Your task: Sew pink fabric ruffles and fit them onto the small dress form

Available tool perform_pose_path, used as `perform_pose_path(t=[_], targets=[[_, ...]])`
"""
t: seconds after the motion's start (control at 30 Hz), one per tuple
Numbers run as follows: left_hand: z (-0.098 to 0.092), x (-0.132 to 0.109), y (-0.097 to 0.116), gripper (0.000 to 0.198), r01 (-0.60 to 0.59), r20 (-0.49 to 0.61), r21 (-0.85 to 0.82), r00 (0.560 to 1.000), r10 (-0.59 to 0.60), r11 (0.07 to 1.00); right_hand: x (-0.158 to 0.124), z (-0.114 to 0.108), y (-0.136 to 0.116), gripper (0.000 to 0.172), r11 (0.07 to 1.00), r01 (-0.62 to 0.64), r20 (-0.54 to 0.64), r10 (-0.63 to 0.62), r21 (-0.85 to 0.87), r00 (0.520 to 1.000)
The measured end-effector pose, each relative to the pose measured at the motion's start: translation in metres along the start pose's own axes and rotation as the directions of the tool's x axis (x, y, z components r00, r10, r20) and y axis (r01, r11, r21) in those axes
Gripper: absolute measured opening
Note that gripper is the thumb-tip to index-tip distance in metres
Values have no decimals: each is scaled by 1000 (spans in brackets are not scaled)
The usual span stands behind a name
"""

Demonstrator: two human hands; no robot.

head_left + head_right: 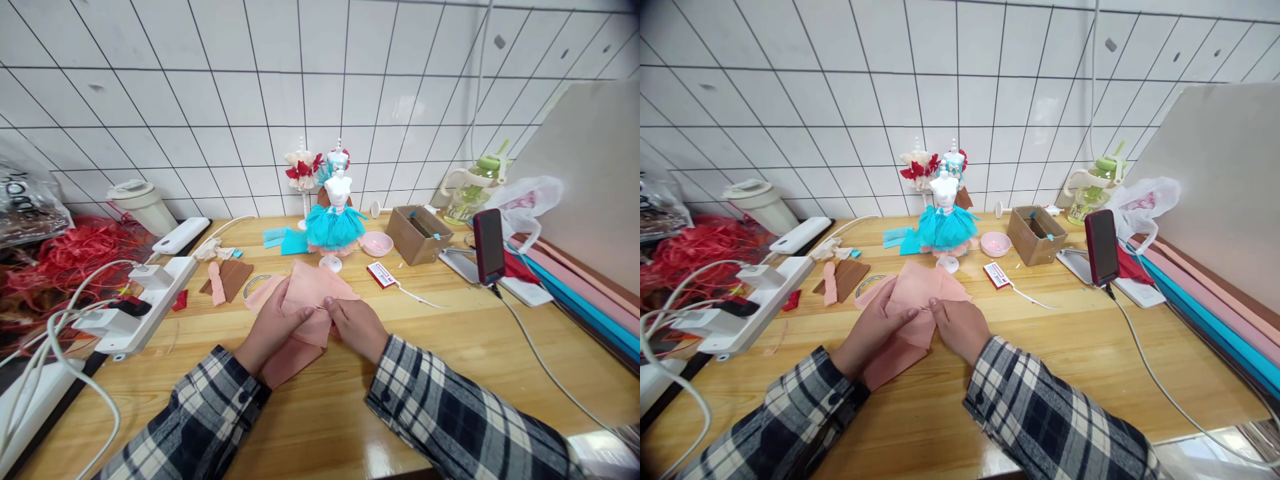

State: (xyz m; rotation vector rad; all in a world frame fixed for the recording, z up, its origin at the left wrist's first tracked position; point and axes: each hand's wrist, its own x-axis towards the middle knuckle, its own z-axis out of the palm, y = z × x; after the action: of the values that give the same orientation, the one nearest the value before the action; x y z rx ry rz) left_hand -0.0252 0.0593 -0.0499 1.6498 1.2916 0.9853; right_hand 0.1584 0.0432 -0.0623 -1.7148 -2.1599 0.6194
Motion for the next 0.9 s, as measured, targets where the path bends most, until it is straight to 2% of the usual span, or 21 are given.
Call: perform_pose_path(t=[0.1, 0.3, 0.47, 0.57, 0.8, 0.9], targets=[[1, -1, -2, 64, -26, 6, 47, 1000, 26, 999, 0, 0, -1, 62, 1000, -3, 15, 3, 6, 1000], [1, 0, -5, 74, -18, -62, 58, 998, 21, 998, 1, 1, 0, 60, 999, 4, -2, -4, 43, 1000], [1, -2, -5, 75, -19, 31, -7, 999, 19, 1000, 1, 3, 1, 63, 999, 8, 15, -9, 53, 1000], [2, -4, -5, 77, -16, 47, -20, 999, 17, 1000, 2, 3, 1, 63, 998, 10, 20, -11, 61, 1000], [1, -3, -6, 77, -41, -50, 11, 998, 41, 999, 3, 4, 1, 63, 996, 14, 26, -17, 86, 1000], [1, -3, -5, 78, -53, -39, 20, 998, 54, 998, 2, 3, 0, 63, 995, 13, 22, -15, 101, 1000]])
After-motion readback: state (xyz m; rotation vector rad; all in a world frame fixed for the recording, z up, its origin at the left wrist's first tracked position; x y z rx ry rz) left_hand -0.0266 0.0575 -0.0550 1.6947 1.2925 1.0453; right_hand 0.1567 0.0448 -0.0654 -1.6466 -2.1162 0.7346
